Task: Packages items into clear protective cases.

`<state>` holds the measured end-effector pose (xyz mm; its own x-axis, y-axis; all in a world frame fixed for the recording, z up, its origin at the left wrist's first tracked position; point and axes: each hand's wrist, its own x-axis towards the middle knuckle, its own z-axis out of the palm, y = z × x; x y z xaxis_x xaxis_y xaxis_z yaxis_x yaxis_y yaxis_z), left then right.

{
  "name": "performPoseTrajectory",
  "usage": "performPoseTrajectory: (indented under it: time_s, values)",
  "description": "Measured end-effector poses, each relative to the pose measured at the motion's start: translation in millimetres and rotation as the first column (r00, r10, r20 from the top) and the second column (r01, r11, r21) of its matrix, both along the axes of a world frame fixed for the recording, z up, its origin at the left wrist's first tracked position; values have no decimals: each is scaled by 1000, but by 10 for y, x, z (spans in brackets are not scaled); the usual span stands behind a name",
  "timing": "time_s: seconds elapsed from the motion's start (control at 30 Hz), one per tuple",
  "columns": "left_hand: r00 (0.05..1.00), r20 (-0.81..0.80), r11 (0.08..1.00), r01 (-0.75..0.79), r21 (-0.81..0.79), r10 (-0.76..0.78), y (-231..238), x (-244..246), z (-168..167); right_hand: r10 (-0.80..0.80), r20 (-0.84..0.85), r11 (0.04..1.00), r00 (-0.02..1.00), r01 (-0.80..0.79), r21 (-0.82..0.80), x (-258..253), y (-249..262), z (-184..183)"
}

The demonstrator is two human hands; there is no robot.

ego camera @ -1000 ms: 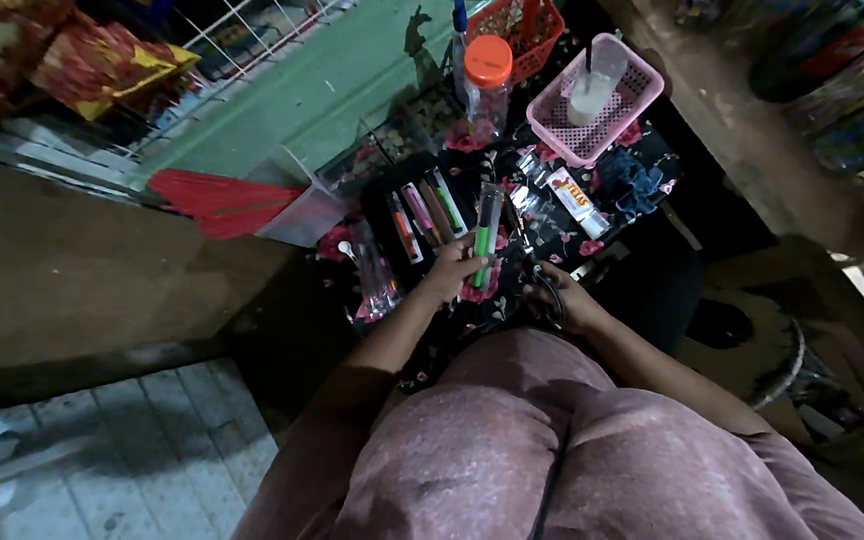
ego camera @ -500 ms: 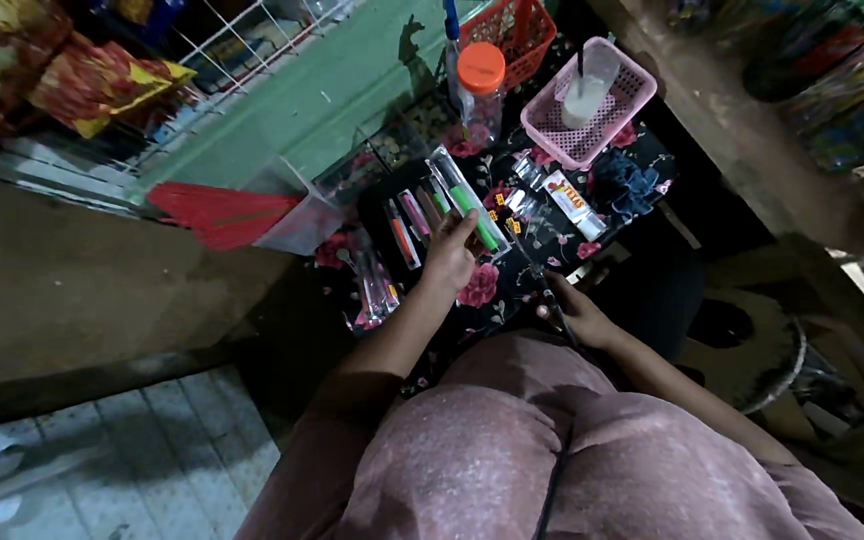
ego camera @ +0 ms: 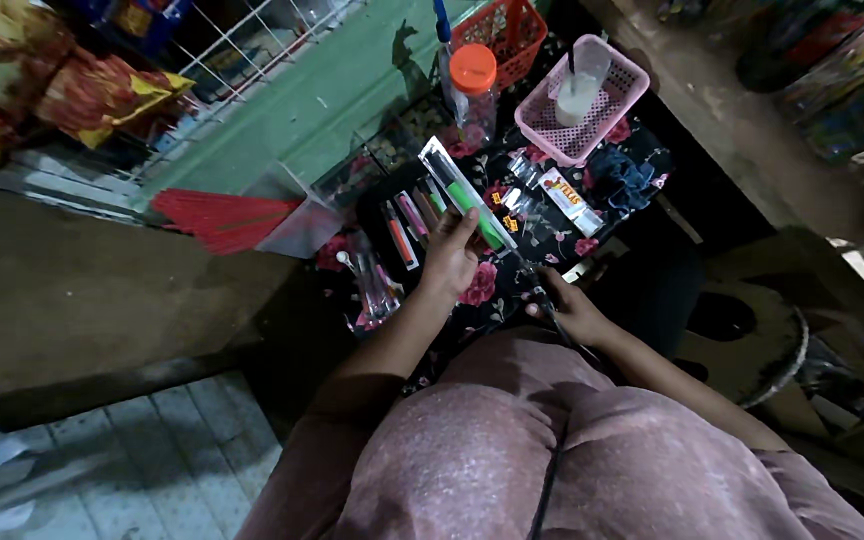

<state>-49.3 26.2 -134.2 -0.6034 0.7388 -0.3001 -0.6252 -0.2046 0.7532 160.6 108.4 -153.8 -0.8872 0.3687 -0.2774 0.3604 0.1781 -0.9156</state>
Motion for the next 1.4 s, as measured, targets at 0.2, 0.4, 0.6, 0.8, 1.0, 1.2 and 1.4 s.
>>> performPoseTrajectory:
  time_s: [0.2, 0.4, 0.6, 0.8, 1.0, 1.2, 1.4]
  values:
    - [997, -78, 1000, 8, -10, -9, -37, 19, 32, 1, 6, 1000, 1000, -1, -6, 3, -42, 34]
    - [993, -122, 1000, -10, -5, 9, -42, 57, 66, -11, -22, 1000, 1000, 11, 23, 7, -65, 27]
    - [994, -109, 999, -24, -25, 21, -31, 79, 127, -30, -47, 998, 998, 32, 51, 9, -93, 38]
    - [995, -100, 999, -35, -38, 31, -28, 71, 150, -67, -124, 992, 990, 79, 96, 25, -71, -7]
    - [995, -95, 999, -31, -26, 28, -38, 94, 167, -84, -256, 970, 963, 138, 200, 60, -94, -93]
    - [996, -89, 1000, -5, -15, 4, -66, 103, 176, -73, -215, 963, 974, 125, 240, 56, -70, -38]
    - [996, -59, 997, 61, -44, -63, -91, 220, 212, -98, -141, 970, 985, 126, 208, -25, -81, 122]
